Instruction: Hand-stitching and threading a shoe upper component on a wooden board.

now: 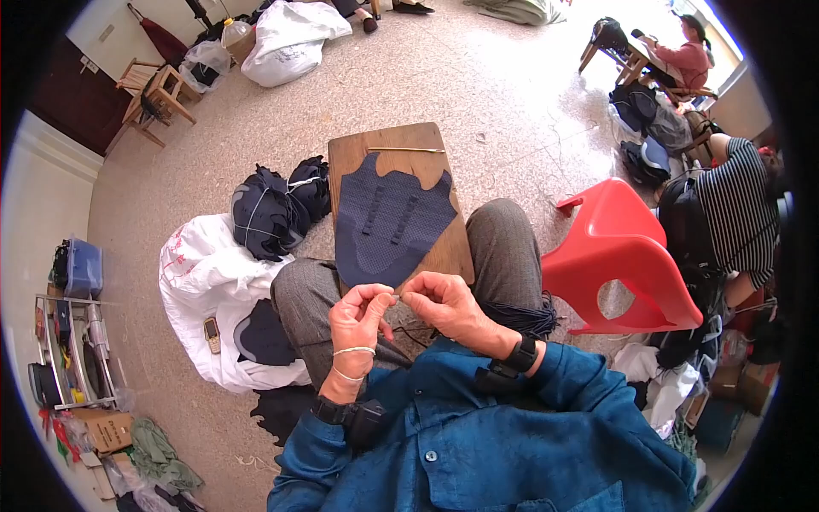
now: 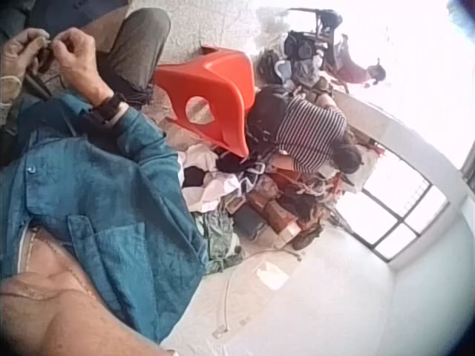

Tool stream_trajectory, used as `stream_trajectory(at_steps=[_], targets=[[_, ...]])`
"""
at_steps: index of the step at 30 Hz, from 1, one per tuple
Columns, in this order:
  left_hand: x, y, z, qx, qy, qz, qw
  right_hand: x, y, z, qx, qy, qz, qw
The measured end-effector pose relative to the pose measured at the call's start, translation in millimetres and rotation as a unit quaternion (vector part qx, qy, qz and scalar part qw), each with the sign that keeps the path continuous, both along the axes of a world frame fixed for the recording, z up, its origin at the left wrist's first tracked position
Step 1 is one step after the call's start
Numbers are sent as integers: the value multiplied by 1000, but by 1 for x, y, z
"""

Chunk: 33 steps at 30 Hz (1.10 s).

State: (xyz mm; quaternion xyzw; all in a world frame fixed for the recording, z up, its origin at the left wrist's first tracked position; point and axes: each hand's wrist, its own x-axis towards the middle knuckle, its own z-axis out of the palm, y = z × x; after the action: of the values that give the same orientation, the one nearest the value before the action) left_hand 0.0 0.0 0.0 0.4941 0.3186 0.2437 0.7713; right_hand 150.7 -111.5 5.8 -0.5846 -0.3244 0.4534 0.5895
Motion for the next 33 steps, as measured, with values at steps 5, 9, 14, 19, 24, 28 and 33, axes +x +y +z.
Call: stream_trajectory(at_steps=[5, 9, 14, 19, 24, 28, 33], targets=[[-1, 0, 5, 84, 36, -21, 996, -1, 1, 2, -7, 26, -14, 1000], [-1, -3, 7, 81, 38, -2, 996, -2, 1, 1, 5, -37, -28, 999], [-2, -3, 6, 75, 42, 15, 996, -5, 2, 4, 25, -142, -37, 989], [-3, -3, 4, 74, 43, 18, 996, -5, 2, 7, 20, -136, -28, 990], [-2, -5, 3, 84, 49, 27, 995, -7, 3, 10, 25, -121, -23, 992], [-1, -6, 3, 85, 25, 34, 995, -5, 4, 12, 9, -43, -3, 999], [-3, -2, 4, 71, 31, 34, 996, -3, 2, 6, 29, 58, -6, 998]])
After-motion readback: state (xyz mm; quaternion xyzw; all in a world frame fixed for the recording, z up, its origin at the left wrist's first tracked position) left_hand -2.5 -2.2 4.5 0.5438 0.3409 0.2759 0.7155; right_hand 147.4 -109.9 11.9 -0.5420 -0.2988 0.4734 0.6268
